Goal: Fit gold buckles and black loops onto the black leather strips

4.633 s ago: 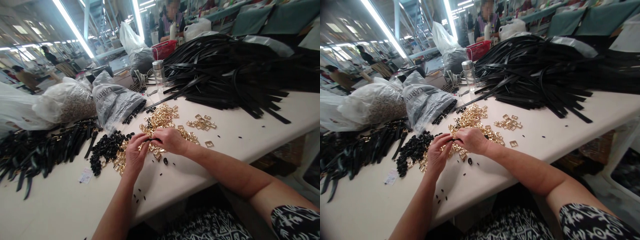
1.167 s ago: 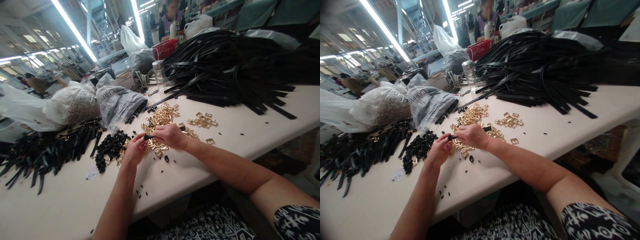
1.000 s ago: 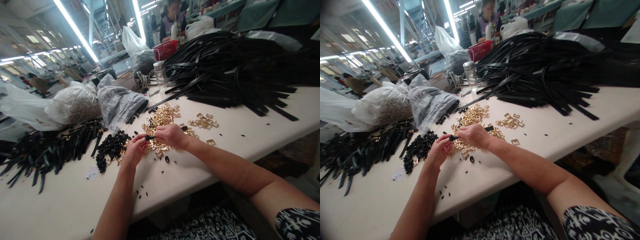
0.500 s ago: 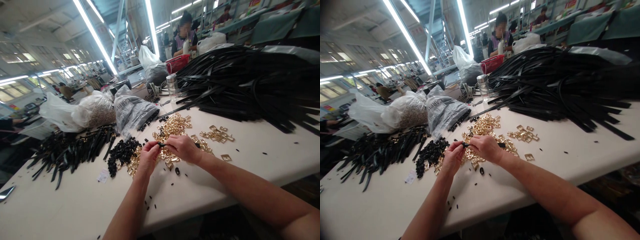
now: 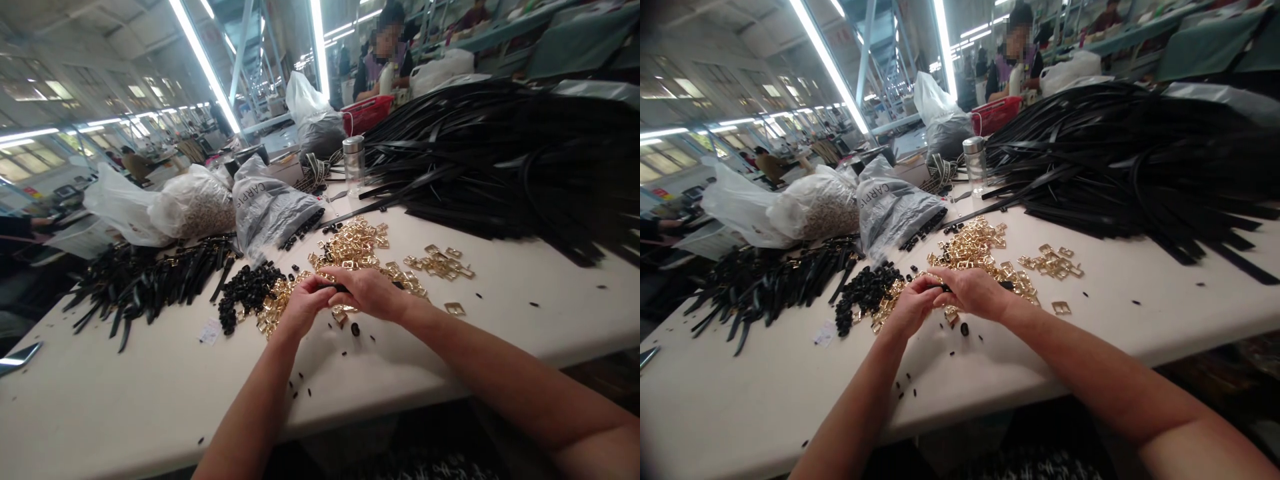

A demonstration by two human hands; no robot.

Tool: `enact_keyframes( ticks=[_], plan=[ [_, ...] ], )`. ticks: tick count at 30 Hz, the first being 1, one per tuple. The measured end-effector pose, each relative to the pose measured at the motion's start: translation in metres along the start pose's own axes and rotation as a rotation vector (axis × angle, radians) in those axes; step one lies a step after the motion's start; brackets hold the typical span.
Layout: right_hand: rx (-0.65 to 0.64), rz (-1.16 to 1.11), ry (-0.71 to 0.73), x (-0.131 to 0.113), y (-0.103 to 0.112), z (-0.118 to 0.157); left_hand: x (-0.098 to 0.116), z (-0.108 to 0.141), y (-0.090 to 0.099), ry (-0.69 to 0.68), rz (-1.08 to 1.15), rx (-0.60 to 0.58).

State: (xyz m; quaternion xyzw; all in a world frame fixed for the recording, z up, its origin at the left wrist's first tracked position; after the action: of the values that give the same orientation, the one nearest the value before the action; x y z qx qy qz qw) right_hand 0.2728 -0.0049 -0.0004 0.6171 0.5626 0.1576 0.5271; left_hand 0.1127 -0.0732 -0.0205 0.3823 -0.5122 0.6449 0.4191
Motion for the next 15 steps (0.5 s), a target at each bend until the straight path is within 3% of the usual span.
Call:
enact_keyframes(
  ticks=[6,10,15],
  plan=[
    [-0.006,0.036,0.104,0.004,-0.006,-0.001,0.001,-0.001,-0.001,-0.054,-0.218,0.078],
    [0.019,0.113,0.162,0.012,-0.006,-0.002,0.010,0.000,0.004,-0.084,-0.319,0.024],
    [0.009,0.149,0.126,0.009,0.002,-0.002,0.016,0.000,0.015,-0.125,-0.383,0.024]
  ],
)
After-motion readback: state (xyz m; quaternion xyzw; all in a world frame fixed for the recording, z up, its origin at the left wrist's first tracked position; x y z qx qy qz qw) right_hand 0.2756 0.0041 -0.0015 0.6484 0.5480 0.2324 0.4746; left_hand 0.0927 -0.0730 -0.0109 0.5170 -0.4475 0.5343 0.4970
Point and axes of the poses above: each hand's wrist, its own z-axis away from the middle knuckle, its own y-axis out of the back of the hand, x = y × z, the point moved 1 cm from there along -z, towards the middle knuckle, and after that the axes turned 2 degrees about -x, right-handed, at the moved point
